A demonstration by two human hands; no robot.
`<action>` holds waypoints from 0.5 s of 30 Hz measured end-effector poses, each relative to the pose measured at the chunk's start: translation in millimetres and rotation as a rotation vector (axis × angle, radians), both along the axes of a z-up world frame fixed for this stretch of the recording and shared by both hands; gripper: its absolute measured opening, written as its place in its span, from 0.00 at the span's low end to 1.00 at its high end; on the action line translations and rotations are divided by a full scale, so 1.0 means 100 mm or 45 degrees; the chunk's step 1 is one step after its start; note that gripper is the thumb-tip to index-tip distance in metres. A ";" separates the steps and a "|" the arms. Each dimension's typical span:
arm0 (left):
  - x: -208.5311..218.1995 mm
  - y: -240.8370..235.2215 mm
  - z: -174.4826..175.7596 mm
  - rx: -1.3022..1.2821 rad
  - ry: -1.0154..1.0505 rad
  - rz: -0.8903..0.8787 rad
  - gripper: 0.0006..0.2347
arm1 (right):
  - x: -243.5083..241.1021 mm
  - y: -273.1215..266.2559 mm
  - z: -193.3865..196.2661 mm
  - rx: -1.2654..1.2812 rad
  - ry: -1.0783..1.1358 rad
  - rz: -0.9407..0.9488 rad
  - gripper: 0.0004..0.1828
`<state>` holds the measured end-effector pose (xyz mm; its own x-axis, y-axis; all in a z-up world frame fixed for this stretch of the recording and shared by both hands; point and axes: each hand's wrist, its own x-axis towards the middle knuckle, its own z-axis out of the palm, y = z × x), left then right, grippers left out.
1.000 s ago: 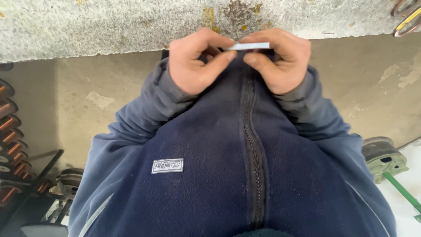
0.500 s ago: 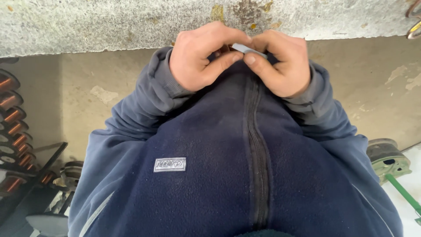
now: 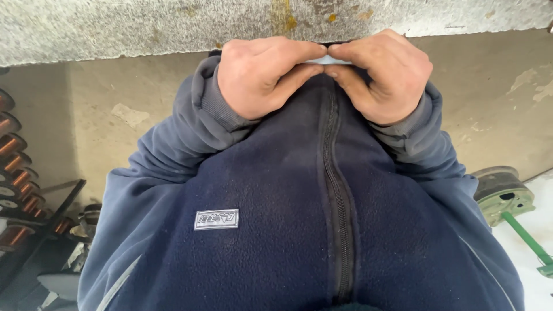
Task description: The recorder is insulating the windings of an electric motor using small white strips of insulation material.
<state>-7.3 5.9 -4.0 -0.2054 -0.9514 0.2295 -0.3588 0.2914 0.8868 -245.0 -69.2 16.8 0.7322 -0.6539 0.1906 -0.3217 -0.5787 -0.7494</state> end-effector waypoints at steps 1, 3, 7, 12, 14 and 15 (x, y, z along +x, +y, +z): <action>0.00 0.00 0.00 -0.019 -0.004 0.007 0.09 | 0.00 0.01 -0.01 -0.012 -0.003 -0.006 0.13; -0.01 0.01 -0.01 -0.036 -0.007 0.018 0.09 | 0.00 0.02 -0.03 -0.021 -0.005 -0.008 0.13; -0.03 0.03 -0.04 -0.109 -0.045 0.040 0.09 | 0.01 0.04 -0.06 -0.027 -0.033 -0.019 0.12; -0.05 0.03 -0.11 -0.172 -0.084 0.046 0.09 | -0.02 0.07 -0.10 0.001 -0.050 -0.029 0.11; -0.07 0.05 -0.18 -0.202 -0.030 0.066 0.09 | -0.02 0.09 -0.10 0.009 -0.001 -0.057 0.11; -0.08 0.06 -0.17 -0.183 -0.041 0.087 0.09 | -0.04 0.11 -0.12 0.027 -0.010 -0.036 0.11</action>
<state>-15.0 11.6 -20.9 -0.1504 -0.9212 0.3589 -0.4095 0.3885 0.8255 -248.5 -58.4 4.8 0.7121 -0.6781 0.1818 -0.3318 -0.5534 -0.7640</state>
